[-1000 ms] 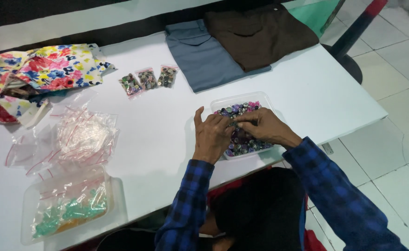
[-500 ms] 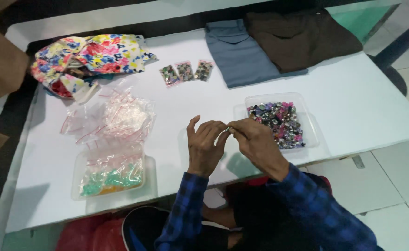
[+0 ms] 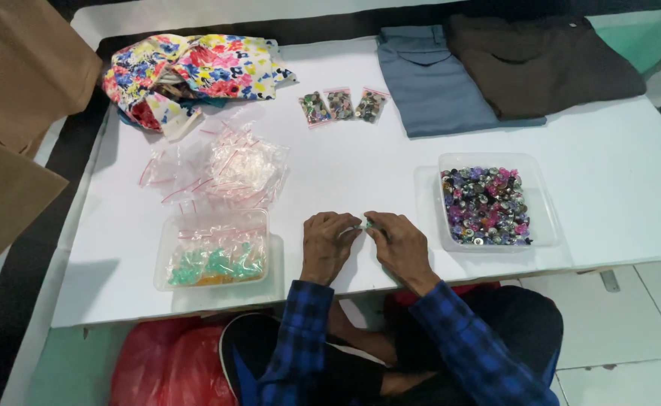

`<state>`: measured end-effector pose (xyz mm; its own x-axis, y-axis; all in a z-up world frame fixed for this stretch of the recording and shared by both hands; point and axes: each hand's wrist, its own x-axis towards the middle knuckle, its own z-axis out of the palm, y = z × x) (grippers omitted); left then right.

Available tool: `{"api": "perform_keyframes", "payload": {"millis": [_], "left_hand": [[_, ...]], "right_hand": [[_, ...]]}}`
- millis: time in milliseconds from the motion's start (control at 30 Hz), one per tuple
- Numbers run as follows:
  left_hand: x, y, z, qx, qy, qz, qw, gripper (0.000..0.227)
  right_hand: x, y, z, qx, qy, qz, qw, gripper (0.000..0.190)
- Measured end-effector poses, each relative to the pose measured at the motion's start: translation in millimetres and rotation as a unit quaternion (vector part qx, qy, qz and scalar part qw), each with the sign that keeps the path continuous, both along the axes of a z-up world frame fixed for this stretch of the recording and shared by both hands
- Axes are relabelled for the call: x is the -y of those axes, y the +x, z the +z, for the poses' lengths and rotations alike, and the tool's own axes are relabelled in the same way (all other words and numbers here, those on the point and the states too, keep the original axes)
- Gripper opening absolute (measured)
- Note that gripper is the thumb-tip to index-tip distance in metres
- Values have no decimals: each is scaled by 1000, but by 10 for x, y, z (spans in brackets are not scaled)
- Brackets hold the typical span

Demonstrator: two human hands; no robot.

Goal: Sorting and bagging small colorful buttons at a work table.

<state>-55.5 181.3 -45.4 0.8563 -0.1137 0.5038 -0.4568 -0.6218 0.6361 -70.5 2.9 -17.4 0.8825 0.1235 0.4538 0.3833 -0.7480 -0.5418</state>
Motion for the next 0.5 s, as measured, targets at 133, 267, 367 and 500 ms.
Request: {"api": "perform_keyframes", "payload": {"millis": [133,267,367,500], "left_hand": [[5,2,52,-19,-3,-2,1000,22],[1,-9,108,-49,-49,-11,998,25],[8,9,146,-70,-76,-19,994,27],[-10,10,145,-99,-96,-35,990,31]], "right_hand": [[-9,9,58,-26,28,-6,999,25],[9,29,33,-44,46,7,998,29],[51,84,-53,-52,65,5,997,36],[70,92,-107,-70,84,6,994,42]]}}
